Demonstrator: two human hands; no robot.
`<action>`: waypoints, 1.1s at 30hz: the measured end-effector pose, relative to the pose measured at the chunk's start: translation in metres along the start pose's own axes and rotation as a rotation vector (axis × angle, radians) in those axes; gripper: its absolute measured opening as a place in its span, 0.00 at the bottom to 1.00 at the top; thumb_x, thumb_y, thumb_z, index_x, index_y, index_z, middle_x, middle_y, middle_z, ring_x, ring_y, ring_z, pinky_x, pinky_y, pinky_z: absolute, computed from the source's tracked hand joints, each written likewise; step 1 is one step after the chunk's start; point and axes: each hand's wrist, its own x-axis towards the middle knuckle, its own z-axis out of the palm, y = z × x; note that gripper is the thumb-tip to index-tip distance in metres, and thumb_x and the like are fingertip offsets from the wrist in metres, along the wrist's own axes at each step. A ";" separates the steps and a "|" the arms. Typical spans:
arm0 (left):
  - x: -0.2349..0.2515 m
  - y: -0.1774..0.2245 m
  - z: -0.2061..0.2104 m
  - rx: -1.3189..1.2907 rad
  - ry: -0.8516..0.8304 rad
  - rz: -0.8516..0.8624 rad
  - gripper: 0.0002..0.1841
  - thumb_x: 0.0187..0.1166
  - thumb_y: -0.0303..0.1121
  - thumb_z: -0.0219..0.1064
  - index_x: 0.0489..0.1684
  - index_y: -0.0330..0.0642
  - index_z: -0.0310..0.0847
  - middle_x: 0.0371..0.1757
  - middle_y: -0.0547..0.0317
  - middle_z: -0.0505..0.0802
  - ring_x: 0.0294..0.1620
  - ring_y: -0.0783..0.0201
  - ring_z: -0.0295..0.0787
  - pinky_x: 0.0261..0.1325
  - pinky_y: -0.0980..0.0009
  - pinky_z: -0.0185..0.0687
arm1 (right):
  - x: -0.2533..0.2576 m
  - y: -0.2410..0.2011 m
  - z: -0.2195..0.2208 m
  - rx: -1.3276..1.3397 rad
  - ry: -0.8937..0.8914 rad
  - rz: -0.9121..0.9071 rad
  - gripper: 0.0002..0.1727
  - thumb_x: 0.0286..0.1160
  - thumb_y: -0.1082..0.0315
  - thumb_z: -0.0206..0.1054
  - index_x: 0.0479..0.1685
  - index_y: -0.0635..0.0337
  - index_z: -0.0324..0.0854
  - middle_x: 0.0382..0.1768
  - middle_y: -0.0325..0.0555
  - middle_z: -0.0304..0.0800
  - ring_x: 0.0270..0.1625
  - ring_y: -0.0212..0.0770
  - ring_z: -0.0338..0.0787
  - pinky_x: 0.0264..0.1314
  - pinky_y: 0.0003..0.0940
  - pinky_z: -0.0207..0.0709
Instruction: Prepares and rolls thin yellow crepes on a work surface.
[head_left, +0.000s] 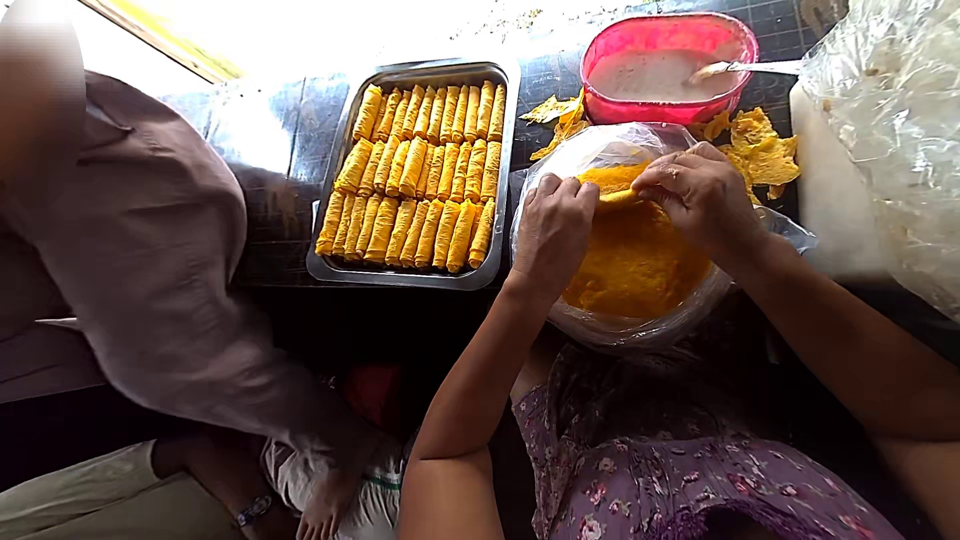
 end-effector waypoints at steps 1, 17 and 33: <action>0.002 -0.003 0.001 -0.004 -0.006 -0.002 0.09 0.81 0.22 0.62 0.39 0.34 0.91 0.38 0.44 0.93 0.50 0.42 0.91 0.54 0.52 0.84 | 0.003 0.003 0.001 0.014 -0.009 0.010 0.12 0.84 0.70 0.62 0.46 0.62 0.93 0.51 0.56 0.95 0.57 0.60 0.90 0.63 0.55 0.76; 0.012 -0.010 0.010 -0.044 -0.052 -0.026 0.09 0.80 0.22 0.64 0.41 0.34 0.92 0.41 0.44 0.93 0.49 0.43 0.89 0.53 0.53 0.82 | 0.013 0.012 0.006 0.037 -0.057 0.052 0.12 0.82 0.71 0.63 0.46 0.59 0.95 0.50 0.58 0.93 0.57 0.63 0.86 0.62 0.57 0.75; 0.021 -0.005 0.004 0.050 -0.199 0.096 0.10 0.82 0.26 0.64 0.51 0.33 0.91 0.49 0.42 0.93 0.58 0.41 0.88 0.57 0.48 0.81 | 0.006 0.004 0.002 -0.052 -0.085 0.062 0.17 0.82 0.74 0.59 0.64 0.62 0.88 0.66 0.62 0.88 0.72 0.68 0.82 0.69 0.67 0.72</action>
